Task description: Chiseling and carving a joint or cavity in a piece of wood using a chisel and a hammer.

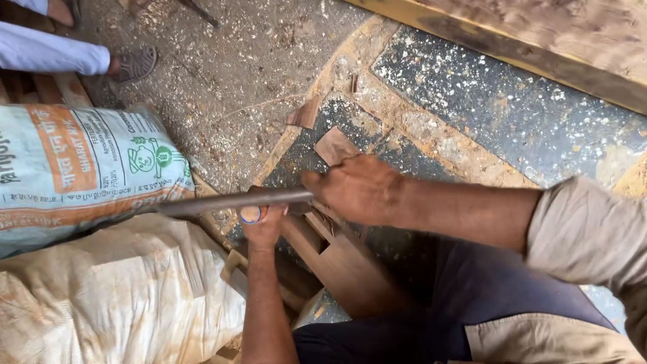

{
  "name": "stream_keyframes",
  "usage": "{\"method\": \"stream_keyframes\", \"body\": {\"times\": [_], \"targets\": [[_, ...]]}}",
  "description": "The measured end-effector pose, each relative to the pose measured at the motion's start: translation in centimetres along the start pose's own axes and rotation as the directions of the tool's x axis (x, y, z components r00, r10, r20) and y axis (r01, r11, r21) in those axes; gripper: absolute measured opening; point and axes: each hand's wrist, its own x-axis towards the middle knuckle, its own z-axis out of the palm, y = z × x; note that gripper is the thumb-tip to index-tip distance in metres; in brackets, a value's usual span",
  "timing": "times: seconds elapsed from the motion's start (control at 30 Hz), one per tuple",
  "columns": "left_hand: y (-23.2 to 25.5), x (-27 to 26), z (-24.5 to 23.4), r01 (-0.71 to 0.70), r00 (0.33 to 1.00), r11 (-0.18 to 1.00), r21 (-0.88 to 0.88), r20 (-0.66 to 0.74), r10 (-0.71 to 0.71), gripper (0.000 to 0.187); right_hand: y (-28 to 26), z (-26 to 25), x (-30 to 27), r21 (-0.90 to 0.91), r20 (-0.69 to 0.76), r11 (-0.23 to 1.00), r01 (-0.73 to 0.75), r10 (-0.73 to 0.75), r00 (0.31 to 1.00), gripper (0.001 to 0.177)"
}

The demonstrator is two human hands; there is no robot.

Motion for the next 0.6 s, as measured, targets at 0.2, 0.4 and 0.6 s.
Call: {"method": "stream_keyframes", "body": {"times": [0.2,0.4,0.6], "targets": [[6.2,2.3,-0.5,0.207,0.615,-0.167,-0.964,0.261,-0.744,0.035,-3.3,-1.2,2.6,0.413,-0.36,0.868,0.275,-0.122,0.925,0.013],[0.6,-0.3,-0.2,0.199,0.948,0.644,-0.739,-0.021,-0.317,0.016,-2.8,-1.6,2.8,0.33,-0.642,0.798,0.504,-0.201,0.74,0.015],[0.5,0.2,0.6,0.149,0.987,0.96,-0.238,-0.029,-0.161,0.018,1.3,2.6,1.0,0.008,-0.147,1.0,-0.01,0.011,0.989,0.031]]}}
